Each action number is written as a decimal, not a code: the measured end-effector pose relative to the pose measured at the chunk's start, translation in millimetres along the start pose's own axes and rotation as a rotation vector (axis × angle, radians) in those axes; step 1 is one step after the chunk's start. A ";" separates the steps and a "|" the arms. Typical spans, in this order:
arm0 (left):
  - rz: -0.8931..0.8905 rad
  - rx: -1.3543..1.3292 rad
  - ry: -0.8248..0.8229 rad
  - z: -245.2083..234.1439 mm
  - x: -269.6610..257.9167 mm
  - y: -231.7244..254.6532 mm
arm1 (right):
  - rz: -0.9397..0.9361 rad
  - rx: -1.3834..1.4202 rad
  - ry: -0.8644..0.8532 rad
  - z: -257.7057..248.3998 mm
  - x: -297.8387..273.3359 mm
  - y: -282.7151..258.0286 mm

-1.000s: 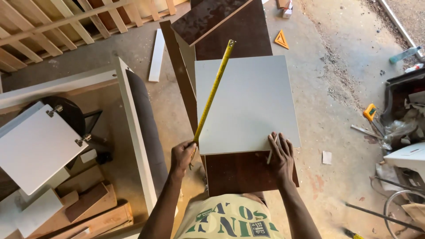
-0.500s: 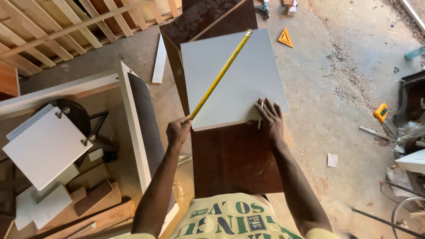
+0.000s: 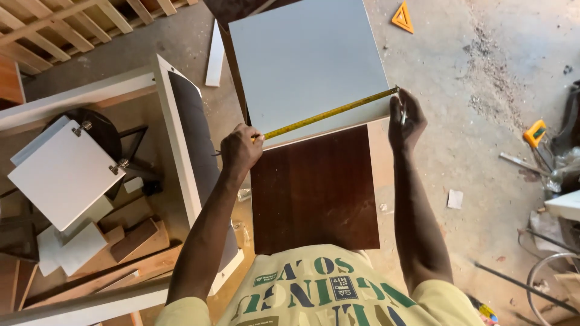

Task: The person measures a white rectangular board with a tape measure and marks it with a pencil. They flip the board over and repeat the measuring and marking process on the other side. The person then places a dark brown board on top of the white board and marks the brown board with the pencil.

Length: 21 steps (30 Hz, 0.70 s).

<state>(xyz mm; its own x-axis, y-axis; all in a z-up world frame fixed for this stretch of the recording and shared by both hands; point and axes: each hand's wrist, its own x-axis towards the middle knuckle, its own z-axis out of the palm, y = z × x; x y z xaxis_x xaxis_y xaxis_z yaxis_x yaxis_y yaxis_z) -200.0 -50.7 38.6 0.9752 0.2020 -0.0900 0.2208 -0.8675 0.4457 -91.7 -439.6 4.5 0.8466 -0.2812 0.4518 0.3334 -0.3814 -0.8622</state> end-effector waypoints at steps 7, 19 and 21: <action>0.054 0.017 -0.052 7.5 10.2 -9.3 | 0.232 -0.016 0.052 -5.9 6.5 20.1; 0.117 0.078 0.041 27.7 26.5 -37.5 | 0.192 -0.185 -0.099 -19.2 11.4 41.2; 0.125 0.073 0.048 26.4 25.4 -36.7 | 0.386 -0.033 -0.016 -18.0 14.1 10.0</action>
<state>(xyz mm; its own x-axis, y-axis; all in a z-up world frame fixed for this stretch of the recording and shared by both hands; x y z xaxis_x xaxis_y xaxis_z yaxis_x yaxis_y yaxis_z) -183.0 -25.8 -3.6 0.9939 0.1106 0.0053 0.1000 -0.9175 0.3849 -83.9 -463.2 6.4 0.9136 -0.3962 0.0920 -0.0238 -0.2780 -0.9603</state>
